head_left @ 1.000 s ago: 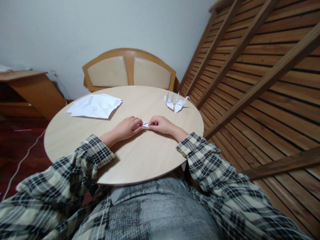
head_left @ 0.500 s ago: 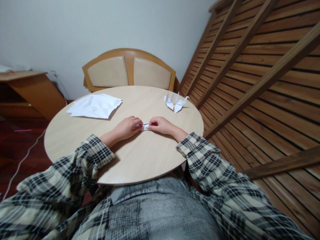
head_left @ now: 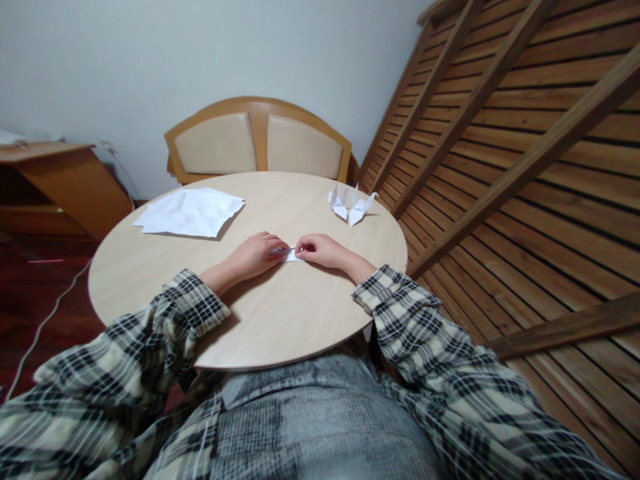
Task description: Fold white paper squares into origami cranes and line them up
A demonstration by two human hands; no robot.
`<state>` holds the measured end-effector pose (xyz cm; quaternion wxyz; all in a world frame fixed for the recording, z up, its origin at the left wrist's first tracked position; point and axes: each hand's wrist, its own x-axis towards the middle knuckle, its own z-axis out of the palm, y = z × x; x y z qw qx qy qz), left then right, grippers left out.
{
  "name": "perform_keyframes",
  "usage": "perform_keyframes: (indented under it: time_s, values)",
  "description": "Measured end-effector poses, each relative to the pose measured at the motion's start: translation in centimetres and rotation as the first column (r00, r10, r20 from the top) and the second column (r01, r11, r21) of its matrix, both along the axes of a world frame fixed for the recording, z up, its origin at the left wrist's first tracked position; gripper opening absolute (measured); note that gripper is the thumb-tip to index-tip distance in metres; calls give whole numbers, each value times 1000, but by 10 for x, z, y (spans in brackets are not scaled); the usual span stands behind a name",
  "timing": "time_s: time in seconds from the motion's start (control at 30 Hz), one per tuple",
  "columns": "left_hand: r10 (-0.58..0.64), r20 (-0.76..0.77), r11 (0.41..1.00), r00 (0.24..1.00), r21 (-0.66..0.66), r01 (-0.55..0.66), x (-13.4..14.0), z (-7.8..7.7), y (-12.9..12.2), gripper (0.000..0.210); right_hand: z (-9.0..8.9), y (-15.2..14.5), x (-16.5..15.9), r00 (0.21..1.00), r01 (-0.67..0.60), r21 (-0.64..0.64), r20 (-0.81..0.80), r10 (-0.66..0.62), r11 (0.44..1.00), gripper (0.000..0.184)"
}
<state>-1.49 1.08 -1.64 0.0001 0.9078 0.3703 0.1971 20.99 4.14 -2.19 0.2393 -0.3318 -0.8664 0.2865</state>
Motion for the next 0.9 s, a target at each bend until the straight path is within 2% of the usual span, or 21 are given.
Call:
perform_keyframes:
  time_s: [0.2,0.37,0.6,0.9]
  values:
    - [-34,-30,999,999,6,34,-1,-3,3,27,1,-1,0,1000,0,16,6,0,1000,8]
    - [-22,-20,1000,1000,11,23,-1,-3,1,25,0,0,1,999,34,137,23,-38,990,8]
    - [34,-34,999,999,29,-33,-2,-9,0,26,-6,3,2,982,103,299,121,-145,949,26]
    - [21,-16,1000,1000,6,-21,0,-11,1,22,-4,2,0,979,91,311,144,-142,946,18]
